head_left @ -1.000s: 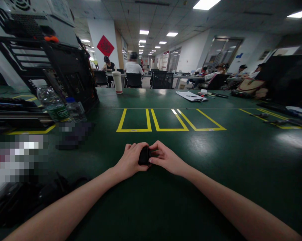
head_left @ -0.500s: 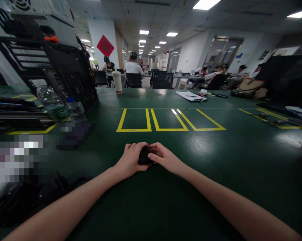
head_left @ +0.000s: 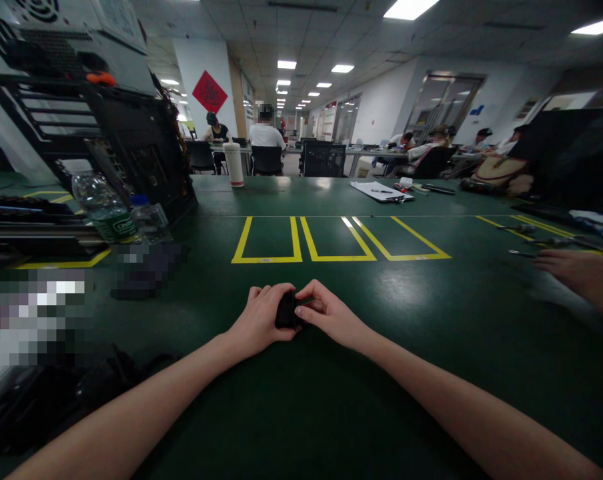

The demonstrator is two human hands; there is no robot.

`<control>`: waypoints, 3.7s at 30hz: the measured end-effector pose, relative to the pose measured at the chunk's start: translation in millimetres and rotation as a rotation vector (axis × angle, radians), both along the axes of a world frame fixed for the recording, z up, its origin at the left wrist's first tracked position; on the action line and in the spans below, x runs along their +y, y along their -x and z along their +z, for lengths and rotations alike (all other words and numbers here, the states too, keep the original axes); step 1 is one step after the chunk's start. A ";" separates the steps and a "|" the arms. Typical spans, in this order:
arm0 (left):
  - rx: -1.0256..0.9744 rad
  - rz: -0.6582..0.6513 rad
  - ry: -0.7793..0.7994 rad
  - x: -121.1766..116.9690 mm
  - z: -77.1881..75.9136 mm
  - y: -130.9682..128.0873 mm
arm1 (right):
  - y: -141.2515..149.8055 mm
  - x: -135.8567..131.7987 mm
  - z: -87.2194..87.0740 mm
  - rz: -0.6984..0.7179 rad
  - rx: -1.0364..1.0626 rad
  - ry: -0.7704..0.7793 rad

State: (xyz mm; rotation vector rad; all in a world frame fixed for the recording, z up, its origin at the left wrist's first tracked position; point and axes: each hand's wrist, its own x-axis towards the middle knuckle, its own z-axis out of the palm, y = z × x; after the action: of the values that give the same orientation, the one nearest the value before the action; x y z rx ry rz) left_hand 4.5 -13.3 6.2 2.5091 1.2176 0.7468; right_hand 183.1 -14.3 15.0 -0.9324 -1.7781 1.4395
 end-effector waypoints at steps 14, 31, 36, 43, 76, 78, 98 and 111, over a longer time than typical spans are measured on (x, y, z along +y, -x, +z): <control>0.033 -0.035 0.063 -7.3 17.2 1.0 | -1.9 0.9 1.2 0.025 0.001 0.030; 0.023 -0.012 0.028 -2.9 6.8 1.0 | -0.5 -1.4 4.3 0.072 0.037 0.055; 0.007 -0.008 0.038 -4.6 9.8 1.1 | 3.0 1.4 -1.9 -0.029 0.004 0.009; 0.021 -0.032 0.050 -4.9 10.3 1.6 | -1.4 -2.5 6.0 0.053 -0.020 0.061; 0.010 -0.038 0.048 -5.2 10.3 2.0 | -0.4 -1.8 1.0 0.002 -0.025 0.047; 0.010 -0.030 0.040 -4.7 9.4 2.0 | -1.9 -2.9 2.7 0.043 0.003 0.050; 0.038 -0.033 0.065 -6.5 16.0 1.6 | -1.4 -2.1 2.8 0.091 0.083 0.080; 0.026 -0.037 0.069 -7.5 16.8 1.6 | -1.0 -1.2 0.8 0.022 0.012 0.082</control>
State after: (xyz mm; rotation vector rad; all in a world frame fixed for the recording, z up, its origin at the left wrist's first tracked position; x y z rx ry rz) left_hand 2.9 -20.8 23.0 2.4857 1.1814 0.6544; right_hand 184.1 -15.5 15.7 -0.9473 -1.7366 1.5389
